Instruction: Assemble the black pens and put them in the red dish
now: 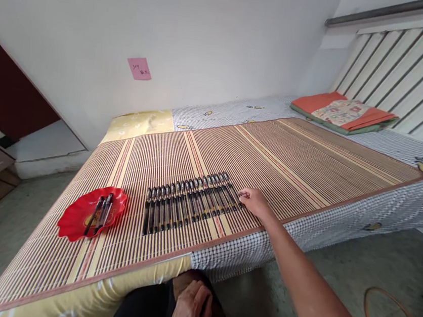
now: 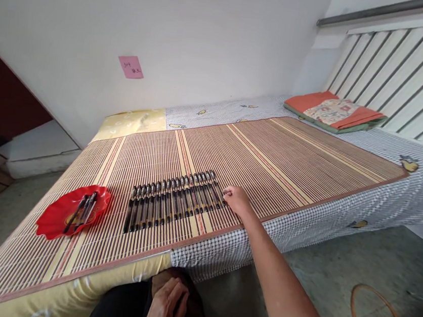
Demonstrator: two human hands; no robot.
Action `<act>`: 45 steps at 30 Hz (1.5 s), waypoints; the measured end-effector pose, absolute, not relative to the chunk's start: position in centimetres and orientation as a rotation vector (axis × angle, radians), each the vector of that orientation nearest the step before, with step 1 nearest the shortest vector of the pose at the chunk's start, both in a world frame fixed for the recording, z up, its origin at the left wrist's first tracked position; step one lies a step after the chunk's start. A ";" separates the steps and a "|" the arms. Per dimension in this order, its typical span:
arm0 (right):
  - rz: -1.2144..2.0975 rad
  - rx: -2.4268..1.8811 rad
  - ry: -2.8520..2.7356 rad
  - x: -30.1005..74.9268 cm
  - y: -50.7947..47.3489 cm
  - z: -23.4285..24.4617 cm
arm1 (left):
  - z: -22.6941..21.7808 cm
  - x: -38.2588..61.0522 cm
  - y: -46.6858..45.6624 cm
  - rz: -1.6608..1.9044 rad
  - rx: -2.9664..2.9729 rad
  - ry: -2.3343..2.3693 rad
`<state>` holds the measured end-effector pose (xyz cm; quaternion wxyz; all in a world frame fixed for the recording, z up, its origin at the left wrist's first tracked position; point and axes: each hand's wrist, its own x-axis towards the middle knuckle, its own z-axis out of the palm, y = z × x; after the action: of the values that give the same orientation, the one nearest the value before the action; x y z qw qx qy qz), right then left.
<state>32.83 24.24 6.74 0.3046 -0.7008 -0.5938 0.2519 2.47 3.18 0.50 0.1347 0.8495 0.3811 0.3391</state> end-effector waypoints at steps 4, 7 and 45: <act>0.666 -1.861 -1.583 32.8 24.3 6.8 | 0.3 2.4 3.2 0.974 2.462 1.104; 0.660 -1.877 -1.583 32.8 24.1 6.9 | 0.3 2.4 3.2 0.990 2.475 1.106; 0.636 -1.893 -1.634 32.5 23.7 7.7 | 0.4 2.5 3.0 1.013 2.434 1.127</act>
<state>32.51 23.71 7.67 0.2770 -0.7050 -0.6083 0.2369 2.52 3.02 0.36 0.1367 0.8410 0.3892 0.3500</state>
